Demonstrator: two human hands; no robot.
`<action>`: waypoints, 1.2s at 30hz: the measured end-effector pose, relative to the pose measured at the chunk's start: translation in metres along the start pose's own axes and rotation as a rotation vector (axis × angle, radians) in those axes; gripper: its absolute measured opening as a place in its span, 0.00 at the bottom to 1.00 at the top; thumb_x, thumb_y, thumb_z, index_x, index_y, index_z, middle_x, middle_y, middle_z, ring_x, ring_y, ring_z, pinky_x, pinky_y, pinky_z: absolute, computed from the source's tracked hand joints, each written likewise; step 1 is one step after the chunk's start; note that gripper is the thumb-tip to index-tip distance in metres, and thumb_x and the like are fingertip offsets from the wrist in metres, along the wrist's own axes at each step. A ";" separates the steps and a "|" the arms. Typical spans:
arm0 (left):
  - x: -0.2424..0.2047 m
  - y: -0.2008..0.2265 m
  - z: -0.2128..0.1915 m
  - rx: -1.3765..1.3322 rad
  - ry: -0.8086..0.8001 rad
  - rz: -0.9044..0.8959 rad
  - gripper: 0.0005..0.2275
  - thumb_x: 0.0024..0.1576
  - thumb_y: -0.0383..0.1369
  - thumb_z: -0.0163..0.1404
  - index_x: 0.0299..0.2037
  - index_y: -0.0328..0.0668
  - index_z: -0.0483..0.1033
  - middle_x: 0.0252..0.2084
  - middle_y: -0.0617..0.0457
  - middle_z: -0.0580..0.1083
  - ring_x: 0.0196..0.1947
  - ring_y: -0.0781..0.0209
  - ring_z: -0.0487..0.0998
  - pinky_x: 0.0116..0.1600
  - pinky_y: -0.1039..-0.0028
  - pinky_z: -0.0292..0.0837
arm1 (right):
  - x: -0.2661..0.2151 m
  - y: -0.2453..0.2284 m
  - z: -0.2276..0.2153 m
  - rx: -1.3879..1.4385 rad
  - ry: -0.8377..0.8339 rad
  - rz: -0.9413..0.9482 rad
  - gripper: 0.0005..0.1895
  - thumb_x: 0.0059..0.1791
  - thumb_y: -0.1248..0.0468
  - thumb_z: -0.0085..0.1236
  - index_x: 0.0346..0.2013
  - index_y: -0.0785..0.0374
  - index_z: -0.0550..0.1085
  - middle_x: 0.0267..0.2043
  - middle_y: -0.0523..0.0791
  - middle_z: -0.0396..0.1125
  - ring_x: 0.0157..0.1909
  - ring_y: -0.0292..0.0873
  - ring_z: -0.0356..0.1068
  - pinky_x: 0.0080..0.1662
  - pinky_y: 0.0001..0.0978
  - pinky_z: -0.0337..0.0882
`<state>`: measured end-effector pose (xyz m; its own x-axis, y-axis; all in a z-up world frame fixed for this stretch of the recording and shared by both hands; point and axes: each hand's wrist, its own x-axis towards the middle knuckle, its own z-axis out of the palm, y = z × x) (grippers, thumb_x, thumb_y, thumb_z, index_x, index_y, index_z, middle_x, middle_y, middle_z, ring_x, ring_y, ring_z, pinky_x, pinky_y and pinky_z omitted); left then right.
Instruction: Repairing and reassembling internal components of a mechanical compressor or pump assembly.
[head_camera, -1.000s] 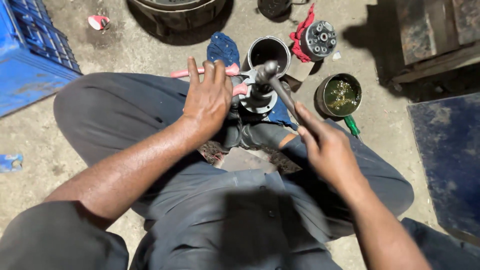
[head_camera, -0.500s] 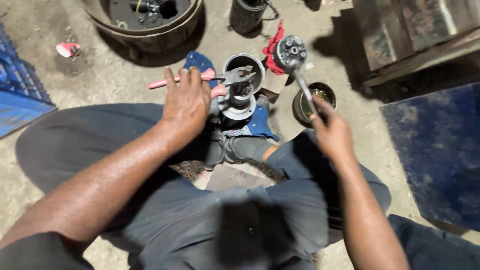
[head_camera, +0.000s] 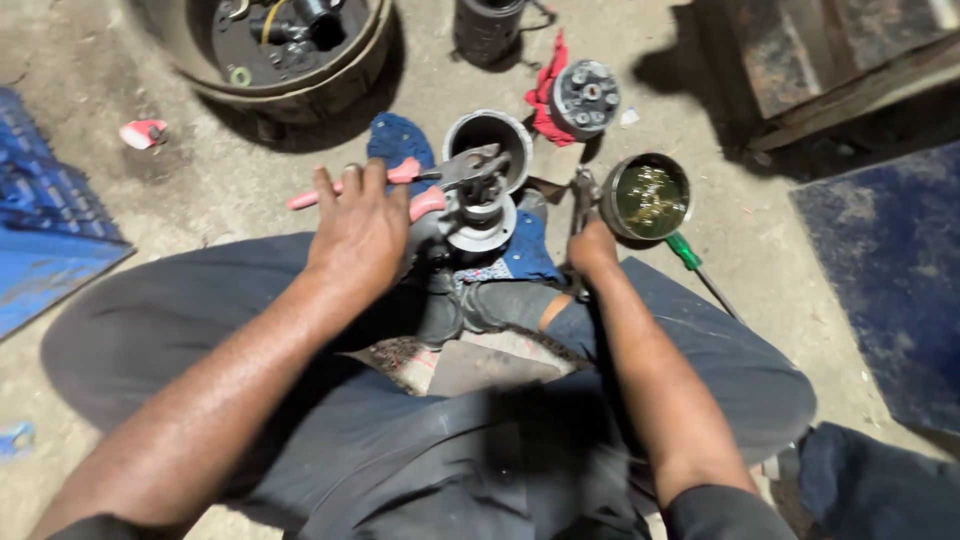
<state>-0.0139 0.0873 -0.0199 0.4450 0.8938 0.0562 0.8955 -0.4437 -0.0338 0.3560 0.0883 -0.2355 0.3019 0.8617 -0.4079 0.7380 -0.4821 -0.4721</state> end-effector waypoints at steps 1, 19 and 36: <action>-0.001 -0.001 -0.002 -0.018 -0.008 -0.002 0.15 0.52 0.30 0.51 0.48 0.30 0.76 0.52 0.34 0.68 0.53 0.35 0.70 0.61 0.30 0.58 | 0.002 0.000 0.007 -0.012 -0.006 0.008 0.25 0.45 0.72 0.49 0.59 0.67 0.70 0.51 0.63 0.70 0.57 0.65 0.70 0.57 0.51 0.69; 0.005 0.066 -0.059 -0.827 -0.382 0.018 0.27 0.48 0.41 0.61 0.54 0.31 0.75 0.46 0.30 0.74 0.47 0.34 0.76 0.54 0.54 0.71 | -0.190 -0.139 -0.054 1.553 -0.825 -0.058 0.30 0.54 0.56 0.53 0.68 0.62 0.59 0.63 0.51 0.67 0.64 0.48 0.68 0.62 0.39 0.71; 0.084 0.028 0.098 -1.518 0.011 -0.141 0.19 0.53 0.26 0.62 0.54 0.33 0.77 0.50 0.49 0.81 0.49 0.66 0.79 0.57 0.72 0.75 | -0.187 -0.082 -0.057 1.226 -0.596 0.268 0.30 0.45 0.76 0.45 0.63 0.72 0.58 0.56 0.61 0.66 0.55 0.57 0.72 0.58 0.52 0.72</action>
<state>0.0481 0.1567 -0.1135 0.3519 0.9358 -0.0217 0.0848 -0.0088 0.9964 0.2734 -0.0245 -0.0755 -0.1802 0.6744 -0.7160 -0.3891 -0.7174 -0.5778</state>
